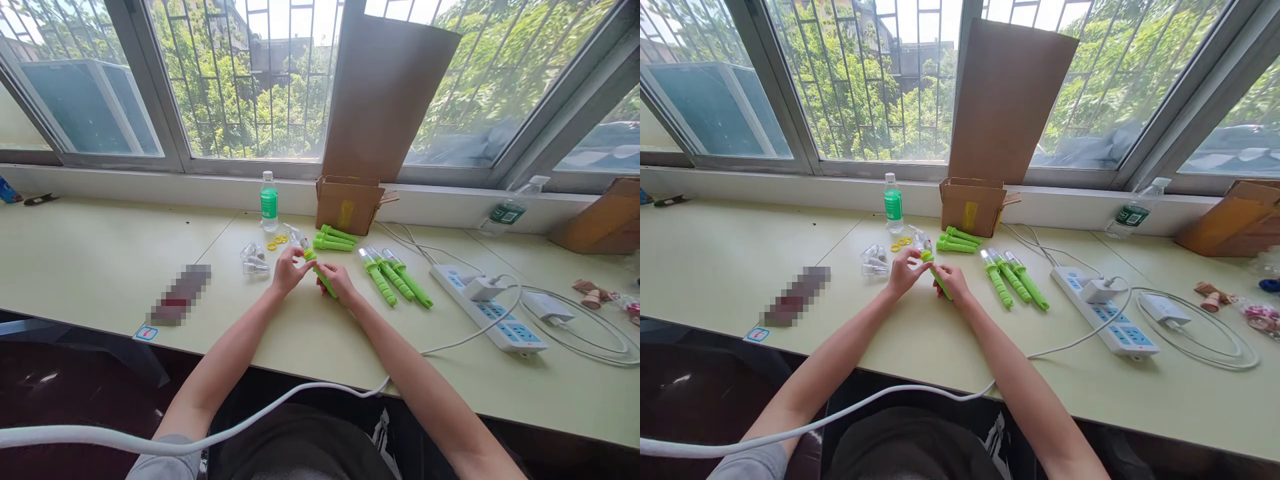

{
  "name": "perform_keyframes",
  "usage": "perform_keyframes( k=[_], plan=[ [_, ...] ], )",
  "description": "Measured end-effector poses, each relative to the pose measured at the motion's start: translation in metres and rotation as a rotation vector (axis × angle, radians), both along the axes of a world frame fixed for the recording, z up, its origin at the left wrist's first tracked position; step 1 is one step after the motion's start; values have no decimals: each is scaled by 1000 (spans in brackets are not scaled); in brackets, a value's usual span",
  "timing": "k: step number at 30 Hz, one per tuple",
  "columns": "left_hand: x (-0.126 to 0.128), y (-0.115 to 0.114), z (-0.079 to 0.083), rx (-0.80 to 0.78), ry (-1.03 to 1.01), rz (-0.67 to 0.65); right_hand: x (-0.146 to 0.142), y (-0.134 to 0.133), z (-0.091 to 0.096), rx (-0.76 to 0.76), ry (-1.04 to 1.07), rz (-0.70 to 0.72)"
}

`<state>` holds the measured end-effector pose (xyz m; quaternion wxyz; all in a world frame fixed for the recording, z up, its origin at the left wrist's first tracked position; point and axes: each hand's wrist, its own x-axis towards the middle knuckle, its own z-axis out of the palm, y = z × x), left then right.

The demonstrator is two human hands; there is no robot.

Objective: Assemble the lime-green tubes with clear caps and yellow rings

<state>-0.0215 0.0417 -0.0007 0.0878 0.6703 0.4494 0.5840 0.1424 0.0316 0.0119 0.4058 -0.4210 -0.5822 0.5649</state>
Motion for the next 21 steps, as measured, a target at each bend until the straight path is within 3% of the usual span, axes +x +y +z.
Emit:
perform_keyframes(
  k=[7,21],
  plan=[
    [2,-1,-2,25,70,64,-2,8,-7,114,-135,-61],
    [-1,8,-7,-53,22,-43,3,7,-3,-6,-16,-34]
  ],
)
